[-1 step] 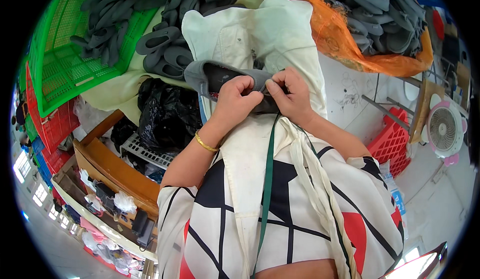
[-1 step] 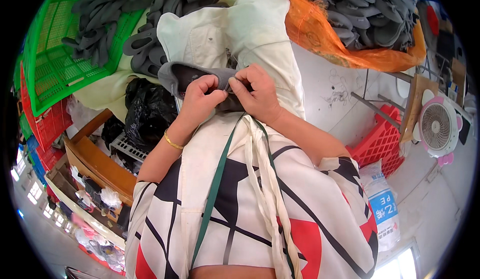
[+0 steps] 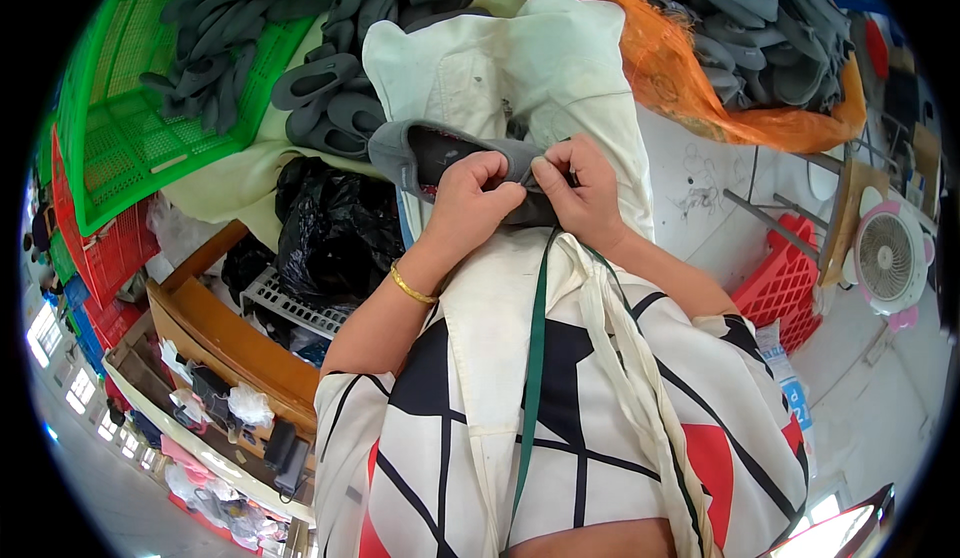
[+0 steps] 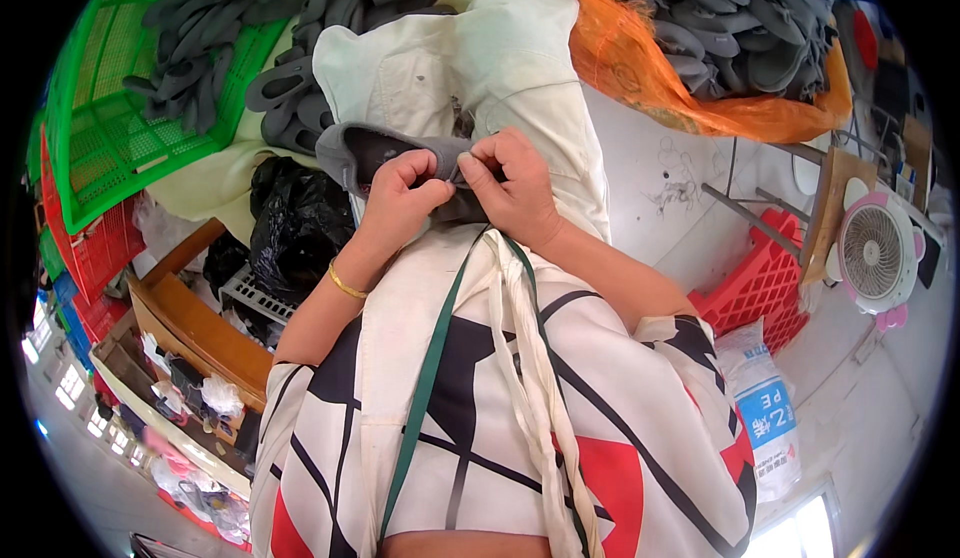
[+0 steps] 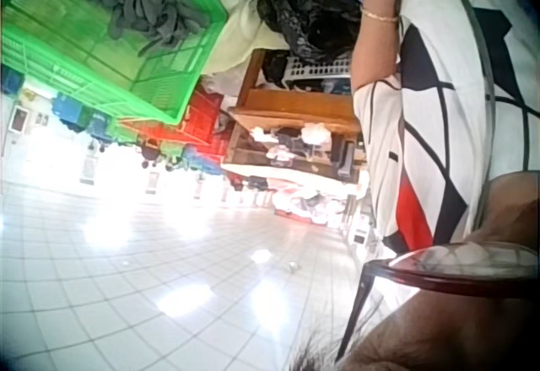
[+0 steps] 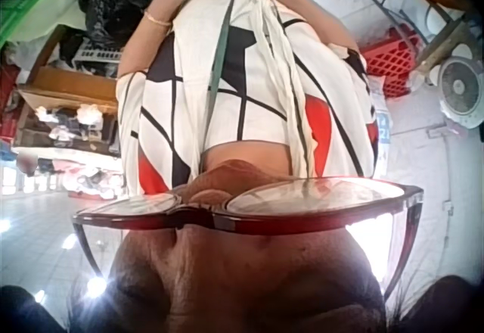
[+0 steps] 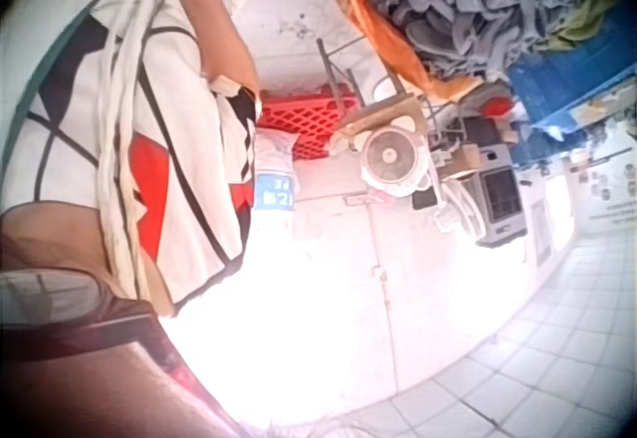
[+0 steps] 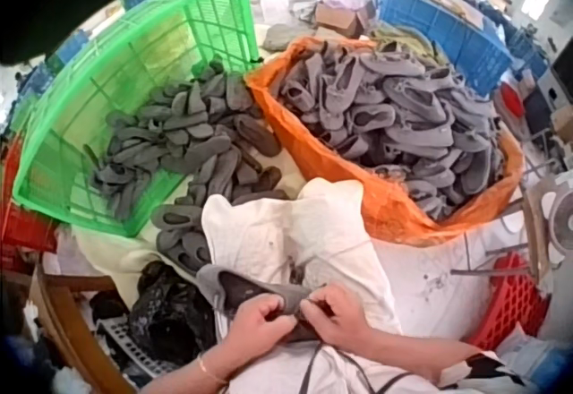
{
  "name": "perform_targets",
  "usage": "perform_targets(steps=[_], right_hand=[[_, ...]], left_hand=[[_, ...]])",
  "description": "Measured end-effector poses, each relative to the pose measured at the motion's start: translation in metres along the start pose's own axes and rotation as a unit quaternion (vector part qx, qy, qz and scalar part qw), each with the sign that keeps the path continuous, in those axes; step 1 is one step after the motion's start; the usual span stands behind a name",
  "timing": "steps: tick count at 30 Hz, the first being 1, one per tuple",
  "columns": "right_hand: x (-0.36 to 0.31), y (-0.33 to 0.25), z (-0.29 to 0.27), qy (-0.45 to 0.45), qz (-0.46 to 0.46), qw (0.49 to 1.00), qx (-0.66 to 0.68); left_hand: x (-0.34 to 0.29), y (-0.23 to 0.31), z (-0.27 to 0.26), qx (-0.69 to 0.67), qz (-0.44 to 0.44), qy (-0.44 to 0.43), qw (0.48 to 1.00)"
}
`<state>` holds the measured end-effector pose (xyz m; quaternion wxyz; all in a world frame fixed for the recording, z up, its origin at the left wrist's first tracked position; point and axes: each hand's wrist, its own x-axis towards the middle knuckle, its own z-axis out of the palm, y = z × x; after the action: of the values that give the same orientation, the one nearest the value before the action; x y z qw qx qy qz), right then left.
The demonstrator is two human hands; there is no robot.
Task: The person is sewing a grey slipper using a needle and thread. They repeatedly insert the needle into the slipper's fabric and pull the thread through to stitch the material. The person handles the slipper with both hands, adjusting its position on a white cloth surface while working.
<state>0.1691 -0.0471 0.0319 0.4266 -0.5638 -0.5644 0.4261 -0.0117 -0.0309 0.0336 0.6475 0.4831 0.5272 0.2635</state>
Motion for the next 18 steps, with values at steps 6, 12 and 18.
perform_targets(steps=[6,12,18], right_hand=[[0.001,0.019,-0.003,-0.015,0.12,0.99,0.072],[0.026,-0.002,-0.022,-0.12,0.02,0.993,0.015],[0.038,0.0,-0.022,-0.149,0.021,0.989,0.003]], left_hand=[[0.004,-0.006,0.001,-0.007,-0.04,-0.027,0.999],[0.002,0.023,0.0,0.104,-0.02,-0.051,0.993],[0.011,0.008,-0.012,0.02,-0.086,-0.084,0.993]])
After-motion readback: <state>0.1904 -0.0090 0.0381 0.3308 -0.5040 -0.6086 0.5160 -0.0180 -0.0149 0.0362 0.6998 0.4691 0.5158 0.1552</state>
